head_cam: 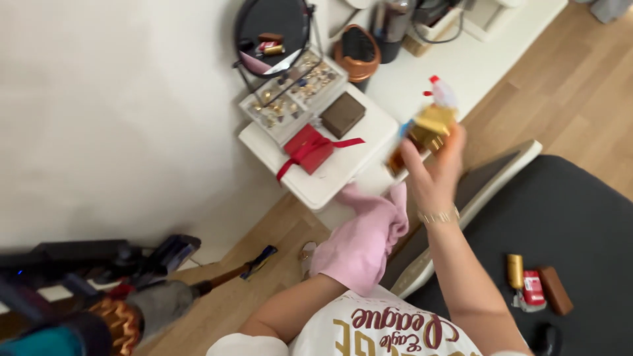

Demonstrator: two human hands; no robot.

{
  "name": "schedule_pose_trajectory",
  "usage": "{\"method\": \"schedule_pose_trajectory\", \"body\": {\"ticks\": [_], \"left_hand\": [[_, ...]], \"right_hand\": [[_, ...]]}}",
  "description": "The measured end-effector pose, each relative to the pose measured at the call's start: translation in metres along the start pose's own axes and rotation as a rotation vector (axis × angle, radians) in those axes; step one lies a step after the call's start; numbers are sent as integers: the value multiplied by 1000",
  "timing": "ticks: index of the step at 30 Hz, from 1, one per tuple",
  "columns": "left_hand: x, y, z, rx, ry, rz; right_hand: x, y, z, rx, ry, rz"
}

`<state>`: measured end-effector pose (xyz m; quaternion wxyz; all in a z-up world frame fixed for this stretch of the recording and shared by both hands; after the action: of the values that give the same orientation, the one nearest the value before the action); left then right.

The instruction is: Cleaning a vanity table and organizing makeup and jewelry items.

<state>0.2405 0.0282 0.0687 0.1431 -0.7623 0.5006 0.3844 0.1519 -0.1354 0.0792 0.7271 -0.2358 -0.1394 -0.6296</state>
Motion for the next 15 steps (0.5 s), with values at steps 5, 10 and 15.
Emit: {"method": "schedule_pose_trajectory", "body": {"ticks": [5, 10, 15], "left_hand": [[47, -13, 41, -555, -46, 128], [15, -41, 20, -502, -150, 85], [20, -60, 16, -366, -127, 135]], "right_hand": [[63, 141, 5, 173, -30, 133], [76, 207, -10, -26, -116, 103], [79, 224, -15, -156, -145, 77]]}}
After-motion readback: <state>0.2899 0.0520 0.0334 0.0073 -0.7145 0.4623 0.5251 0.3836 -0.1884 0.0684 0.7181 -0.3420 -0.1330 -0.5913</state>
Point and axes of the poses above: each hand's wrist, its own x-axis towards the middle knuckle, its own y-axis out of the palm, z = x × y, the point moved 10 cm from there along x, towards the middle knuckle, and after that the axes turned 3 degrees about -z, right-handed, at the moved point
